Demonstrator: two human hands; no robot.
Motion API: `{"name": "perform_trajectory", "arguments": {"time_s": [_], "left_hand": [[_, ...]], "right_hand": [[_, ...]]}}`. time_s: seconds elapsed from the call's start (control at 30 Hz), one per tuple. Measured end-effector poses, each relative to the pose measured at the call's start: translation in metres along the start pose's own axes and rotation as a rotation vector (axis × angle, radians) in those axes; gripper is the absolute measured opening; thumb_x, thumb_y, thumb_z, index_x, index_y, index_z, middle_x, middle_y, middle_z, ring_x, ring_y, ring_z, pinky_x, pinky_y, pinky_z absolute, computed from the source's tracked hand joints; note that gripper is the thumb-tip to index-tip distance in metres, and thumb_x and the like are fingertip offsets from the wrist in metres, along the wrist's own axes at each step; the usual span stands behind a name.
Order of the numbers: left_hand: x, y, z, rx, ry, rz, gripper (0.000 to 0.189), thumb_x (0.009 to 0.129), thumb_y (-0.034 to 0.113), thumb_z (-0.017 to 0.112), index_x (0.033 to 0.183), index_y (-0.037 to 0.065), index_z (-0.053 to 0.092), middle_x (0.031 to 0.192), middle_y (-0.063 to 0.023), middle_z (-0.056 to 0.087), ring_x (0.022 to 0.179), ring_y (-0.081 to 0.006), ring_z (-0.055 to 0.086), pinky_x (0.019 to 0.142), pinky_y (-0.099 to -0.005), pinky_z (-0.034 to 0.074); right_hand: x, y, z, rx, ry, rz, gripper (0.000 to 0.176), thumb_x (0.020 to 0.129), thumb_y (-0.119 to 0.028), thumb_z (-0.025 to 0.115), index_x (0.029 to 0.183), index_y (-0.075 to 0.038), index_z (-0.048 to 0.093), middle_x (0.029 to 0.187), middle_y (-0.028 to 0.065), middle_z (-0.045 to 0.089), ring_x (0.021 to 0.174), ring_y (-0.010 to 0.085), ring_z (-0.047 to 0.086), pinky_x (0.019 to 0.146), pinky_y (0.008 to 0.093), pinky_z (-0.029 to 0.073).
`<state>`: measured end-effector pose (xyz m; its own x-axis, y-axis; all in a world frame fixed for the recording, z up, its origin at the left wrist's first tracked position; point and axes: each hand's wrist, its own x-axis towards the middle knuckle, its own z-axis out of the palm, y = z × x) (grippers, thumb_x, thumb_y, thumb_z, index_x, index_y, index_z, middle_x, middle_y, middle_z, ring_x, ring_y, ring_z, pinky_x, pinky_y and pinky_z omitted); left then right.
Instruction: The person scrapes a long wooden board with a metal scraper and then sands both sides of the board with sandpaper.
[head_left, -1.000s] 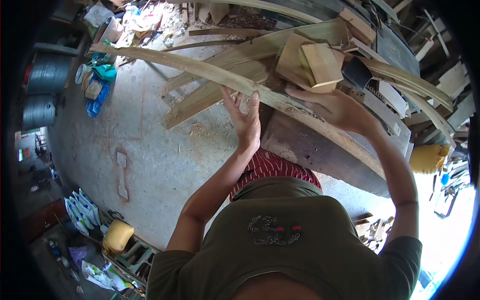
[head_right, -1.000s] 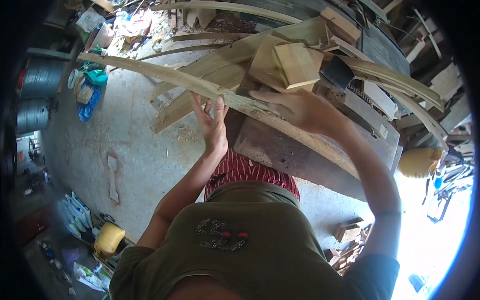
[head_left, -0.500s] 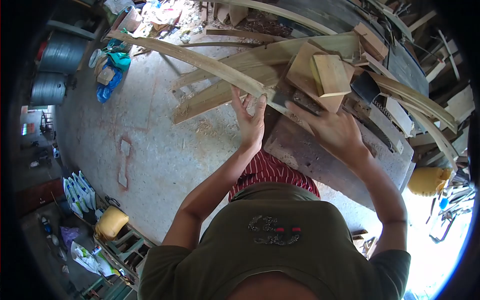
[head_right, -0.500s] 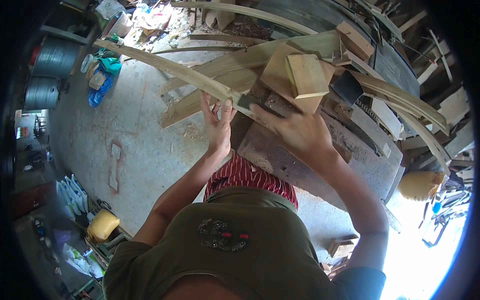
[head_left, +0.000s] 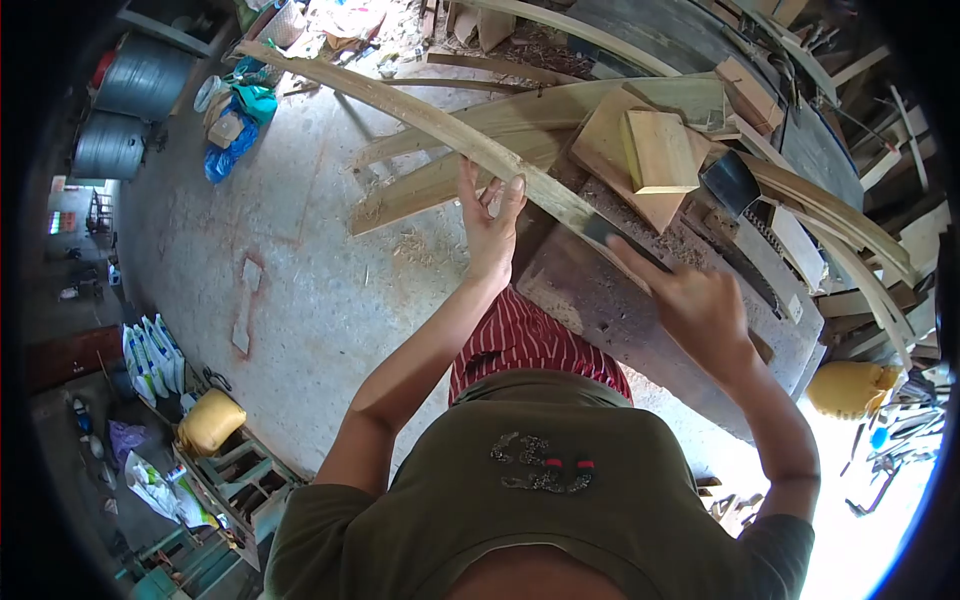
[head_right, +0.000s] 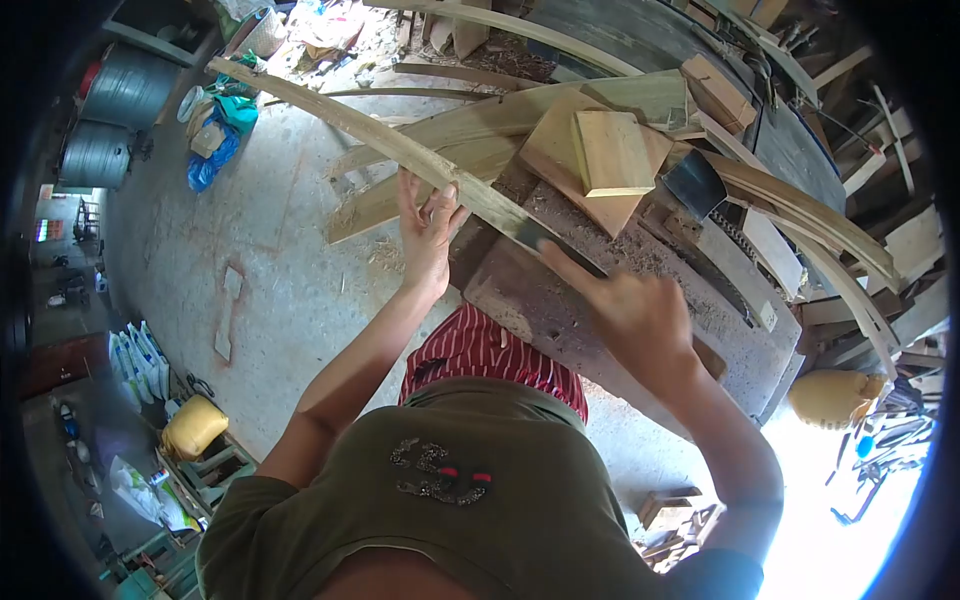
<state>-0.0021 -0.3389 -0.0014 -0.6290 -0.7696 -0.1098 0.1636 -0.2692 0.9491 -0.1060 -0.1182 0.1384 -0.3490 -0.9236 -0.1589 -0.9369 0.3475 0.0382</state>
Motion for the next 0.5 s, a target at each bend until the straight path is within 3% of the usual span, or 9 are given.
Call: {"name": "perform_trajectory", "arguments": {"time_s": [0.1,0.3,0.4,0.5], "left_hand": [[-0.003,0.002,0.005,-0.03,0.029,0.003,0.091,0.095,0.033,0.067,0.159,0.018,0.004,0.16,-0.0127,0.015,0.138,-0.0296,0.039,0.107,-0.0474,0.046],[-0.004,0.005,0.008,-0.02,0.057,-0.027,0.092,0.094,0.036,0.068,0.158,0.017,0.006,0.159,-0.0144,0.017,0.139,-0.0313,0.039,0.107,-0.0475,0.045],[-0.003,0.004,0.006,-0.018,0.055,-0.028,0.093,0.094,0.036,0.068,0.158,0.016,0.005,0.159,-0.0145,0.018,0.138,-0.0311,0.04,0.107,-0.048,0.045],[-0.004,0.001,0.007,-0.029,0.048,0.004,0.093,0.094,0.036,0.068,0.158,0.016,0.004,0.158,-0.0144,0.019,0.137,-0.0304,0.041,0.107,-0.0483,0.046]], "right_hand": [[-0.016,0.007,-0.003,0.015,-0.141,0.05,0.071,0.088,-0.009,0.055,0.151,-0.036,0.034,0.067,0.012,0.066,0.059,0.0281,0.068,0.054,0.0425,0.055],[0.021,0.007,0.008,0.167,0.0,0.024,0.068,0.089,-0.008,0.053,0.15,-0.036,0.038,0.068,0.0121,0.067,0.058,0.0311,0.066,0.055,0.0447,0.054],[-0.01,0.018,-0.003,0.127,-0.141,0.077,0.067,0.09,-0.009,0.051,0.15,-0.037,0.038,0.068,0.0132,0.066,0.06,0.0319,0.066,0.058,0.047,0.054],[-0.022,0.022,0.005,0.252,-0.027,0.061,0.064,0.092,-0.013,0.052,0.149,-0.038,0.038,0.07,0.0145,0.066,0.062,0.0321,0.067,0.061,0.0485,0.054]]}}
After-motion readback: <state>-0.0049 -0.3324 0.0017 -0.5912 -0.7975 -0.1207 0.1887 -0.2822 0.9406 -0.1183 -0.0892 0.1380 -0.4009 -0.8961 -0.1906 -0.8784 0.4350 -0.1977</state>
